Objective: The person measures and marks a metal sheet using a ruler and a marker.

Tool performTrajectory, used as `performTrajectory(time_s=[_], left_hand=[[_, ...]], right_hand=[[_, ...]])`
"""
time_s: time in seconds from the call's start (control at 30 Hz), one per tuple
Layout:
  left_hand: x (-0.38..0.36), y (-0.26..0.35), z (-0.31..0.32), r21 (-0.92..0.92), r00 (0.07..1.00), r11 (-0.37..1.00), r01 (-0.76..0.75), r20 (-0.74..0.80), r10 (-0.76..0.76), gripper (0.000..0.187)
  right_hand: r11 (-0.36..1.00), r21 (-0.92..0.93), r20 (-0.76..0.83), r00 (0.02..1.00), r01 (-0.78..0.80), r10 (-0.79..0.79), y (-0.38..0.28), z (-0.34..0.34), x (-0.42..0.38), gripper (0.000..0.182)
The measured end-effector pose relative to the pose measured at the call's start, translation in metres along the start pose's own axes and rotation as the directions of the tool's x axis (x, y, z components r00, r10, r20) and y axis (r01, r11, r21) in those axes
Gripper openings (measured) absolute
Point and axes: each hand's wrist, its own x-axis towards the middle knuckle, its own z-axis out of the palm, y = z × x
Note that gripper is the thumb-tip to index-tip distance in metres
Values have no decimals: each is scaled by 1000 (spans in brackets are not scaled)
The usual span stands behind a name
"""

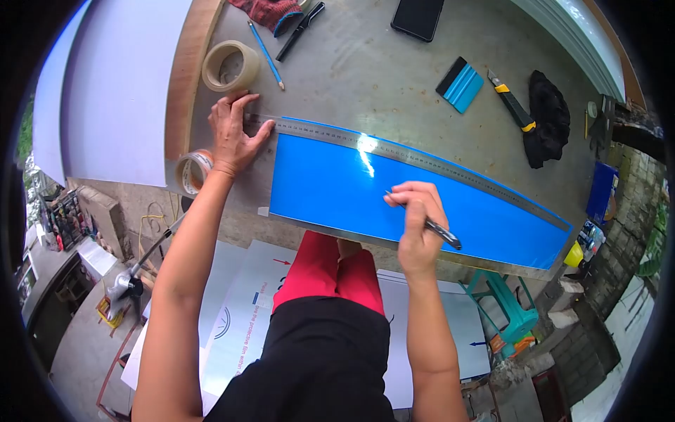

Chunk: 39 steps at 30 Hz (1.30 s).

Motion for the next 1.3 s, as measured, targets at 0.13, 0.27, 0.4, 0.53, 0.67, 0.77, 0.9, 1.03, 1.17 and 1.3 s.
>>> performTrajectory(time_s=[0.13, 0.27, 0.4, 0.53, 0.67, 0.77, 0.9, 1.03, 1.17, 1.3], left_hand=[[0, -1, 0, 32, 1000, 999, -17, 15, 16, 62], [0, -2, 0, 16, 999, 999, -38, 2, 38, 59], [0, -1, -1, 12, 999, 999, -38, 10, 38, 57], [1, -2, -1, 20, 999, 999, -51, 13, 50, 54], [0, -1, -2, 14, 998, 998, -58, 19, 58, 51], [0, -1, -3, 6, 997, 997, -78, 18, 78, 48], [-1, -1, -3, 22, 996, 996, -89, 27, 88, 47], [0, -1, -2, 11, 997, 997, -73, 27, 72, 43], [0, 0, -3, 14, 997, 997, -73, 33, 72, 42], [0, -1, -2, 11, 997, 997, -76, 33, 75, 42]], right_hand=[[999, -18, -54, 997, 47, -48, 14, 42, 19, 15], [976, -122, -7, 984, 178, -181, 43, 63, 39, 20], [976, -127, 14, 985, 175, -174, 51, 76, 54, 20], [973, -141, 35, 983, 182, -179, 62, 80, 66, 18], [989, -93, 30, 994, 111, -109, 79, 65, 68, 15], [994, -70, -2, 996, 90, -90, 84, 50, 67, 16], [999, -14, -35, 998, 45, -45, 82, 40, 64, 17], [983, -87, 97, 983, 162, -153, 73, 59, 65, 25], [993, -41, 118, 988, 109, -103, 76, 70, 66, 23], [981, -154, 117, 988, 122, -104, 86, 66, 65, 17]])
